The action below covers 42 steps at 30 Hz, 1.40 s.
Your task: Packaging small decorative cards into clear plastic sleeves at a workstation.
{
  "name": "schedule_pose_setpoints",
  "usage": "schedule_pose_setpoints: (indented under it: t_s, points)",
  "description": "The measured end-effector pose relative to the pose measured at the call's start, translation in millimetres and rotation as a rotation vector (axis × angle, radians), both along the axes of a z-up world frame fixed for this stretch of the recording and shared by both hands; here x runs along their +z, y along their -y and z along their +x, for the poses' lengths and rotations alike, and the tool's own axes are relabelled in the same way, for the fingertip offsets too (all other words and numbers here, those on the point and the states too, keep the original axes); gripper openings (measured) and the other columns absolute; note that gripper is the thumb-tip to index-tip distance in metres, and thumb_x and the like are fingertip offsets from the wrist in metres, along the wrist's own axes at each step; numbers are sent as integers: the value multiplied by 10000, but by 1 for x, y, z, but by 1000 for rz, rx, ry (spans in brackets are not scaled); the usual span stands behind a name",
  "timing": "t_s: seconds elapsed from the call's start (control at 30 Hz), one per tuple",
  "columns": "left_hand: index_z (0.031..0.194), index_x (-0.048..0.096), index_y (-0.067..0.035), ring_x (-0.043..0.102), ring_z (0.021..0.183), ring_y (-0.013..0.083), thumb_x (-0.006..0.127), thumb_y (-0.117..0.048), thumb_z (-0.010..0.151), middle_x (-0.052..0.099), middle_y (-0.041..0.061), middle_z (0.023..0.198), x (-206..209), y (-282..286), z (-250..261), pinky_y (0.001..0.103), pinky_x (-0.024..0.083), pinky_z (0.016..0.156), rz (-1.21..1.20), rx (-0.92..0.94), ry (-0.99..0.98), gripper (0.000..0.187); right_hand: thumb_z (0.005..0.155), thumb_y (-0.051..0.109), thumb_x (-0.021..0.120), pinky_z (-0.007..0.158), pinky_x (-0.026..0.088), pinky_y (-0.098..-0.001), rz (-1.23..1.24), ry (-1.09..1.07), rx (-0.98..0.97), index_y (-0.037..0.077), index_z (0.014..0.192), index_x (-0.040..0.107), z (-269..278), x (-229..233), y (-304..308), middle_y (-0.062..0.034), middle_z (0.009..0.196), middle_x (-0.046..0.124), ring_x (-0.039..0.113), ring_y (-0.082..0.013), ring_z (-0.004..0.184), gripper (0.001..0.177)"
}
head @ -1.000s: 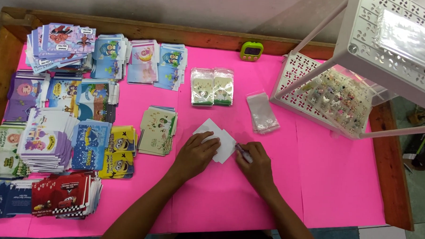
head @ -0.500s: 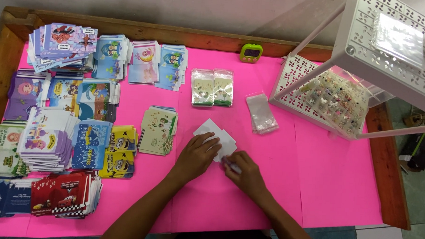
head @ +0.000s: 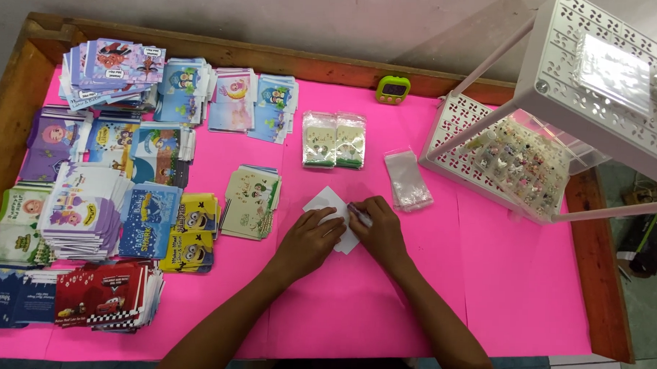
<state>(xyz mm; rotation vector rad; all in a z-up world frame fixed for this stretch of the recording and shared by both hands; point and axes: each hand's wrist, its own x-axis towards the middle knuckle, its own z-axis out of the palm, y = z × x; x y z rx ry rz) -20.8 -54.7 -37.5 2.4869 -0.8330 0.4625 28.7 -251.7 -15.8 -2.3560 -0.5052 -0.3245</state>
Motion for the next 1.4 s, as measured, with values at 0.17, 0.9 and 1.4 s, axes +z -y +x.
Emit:
schedule_pose_setpoints:
  t_s: [0.17, 0.9, 1.4]
  points:
    - [1155, 741, -106, 591, 1301, 287, 712, -134, 948, 737, 71, 1193, 7, -1, 0, 460, 493, 1048, 8, 4, 2, 211, 836, 106, 786, 682, 640, -389, 43, -50, -7, 42, 937, 726, 2, -2, 4, -112, 858, 672, 746, -318, 814, 134]
    - [1179, 732, -101, 579, 1318, 309, 694, -148, 968, 735, 79, 1194, 5, -3, 0, 480, 482, 1062, 15, -5, -61, 219, 818, 135, 821, 650, 647, -371, 6, -88, -23, 57, 939, 722, -21, -4, 30, -100, 853, 677, 741, -296, 812, 174]
    - [1163, 742, -130, 547, 1345, 291, 685, -170, 975, 732, 54, 1211, -3, -2, 1, 467, 462, 1078, 28, 5, -57, 200, 800, 64, 790, 658, 638, -395, 87, -206, 145, 40, 918, 711, -72, 17, 10, -114, 851, 674, 749, -311, 807, 143]
